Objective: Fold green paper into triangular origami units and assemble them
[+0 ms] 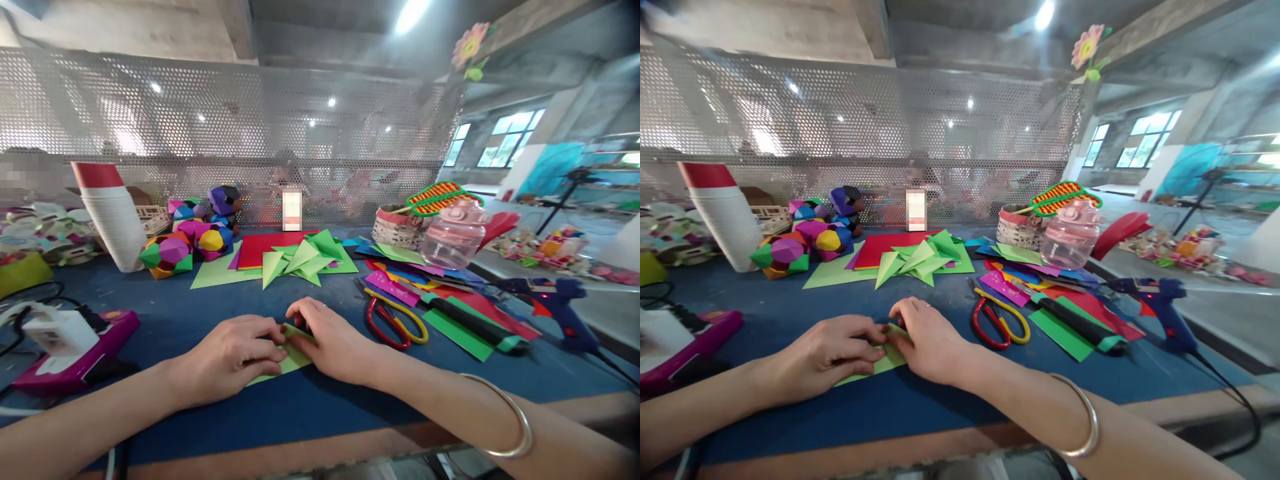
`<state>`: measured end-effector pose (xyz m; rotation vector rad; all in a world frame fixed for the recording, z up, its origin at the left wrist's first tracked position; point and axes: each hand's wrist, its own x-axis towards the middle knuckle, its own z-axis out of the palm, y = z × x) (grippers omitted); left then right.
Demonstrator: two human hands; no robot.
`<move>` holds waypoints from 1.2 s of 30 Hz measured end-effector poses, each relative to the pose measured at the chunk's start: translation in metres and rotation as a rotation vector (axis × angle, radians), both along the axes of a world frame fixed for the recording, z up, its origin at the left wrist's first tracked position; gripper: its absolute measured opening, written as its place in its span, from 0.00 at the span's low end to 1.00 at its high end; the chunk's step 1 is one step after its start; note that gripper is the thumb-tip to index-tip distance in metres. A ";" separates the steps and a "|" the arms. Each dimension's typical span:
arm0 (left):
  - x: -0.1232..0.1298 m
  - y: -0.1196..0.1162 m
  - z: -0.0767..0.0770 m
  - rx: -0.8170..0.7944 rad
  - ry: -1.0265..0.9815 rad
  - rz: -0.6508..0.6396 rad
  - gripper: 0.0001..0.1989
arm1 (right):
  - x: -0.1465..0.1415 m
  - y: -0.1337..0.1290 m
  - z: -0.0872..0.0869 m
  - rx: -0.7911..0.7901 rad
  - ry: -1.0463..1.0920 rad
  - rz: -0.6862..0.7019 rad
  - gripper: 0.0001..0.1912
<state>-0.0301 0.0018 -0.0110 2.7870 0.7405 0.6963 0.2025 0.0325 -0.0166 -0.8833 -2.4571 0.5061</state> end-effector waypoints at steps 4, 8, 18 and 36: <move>-0.005 0.003 -0.003 -0.085 0.008 0.022 0.07 | -0.001 -0.007 0.004 -0.033 -0.021 -0.027 0.20; -0.005 0.004 -0.002 -0.102 0.022 0.001 0.07 | -0.006 -0.018 0.010 -0.079 -0.093 -0.080 0.33; -0.007 0.004 0.001 -0.047 0.043 -0.039 0.08 | 0.023 -0.023 0.013 -0.151 -0.150 -0.265 0.38; -0.009 0.008 -0.005 -0.061 -0.002 -0.051 0.09 | 0.053 -0.025 0.001 -0.043 -0.065 -0.204 0.30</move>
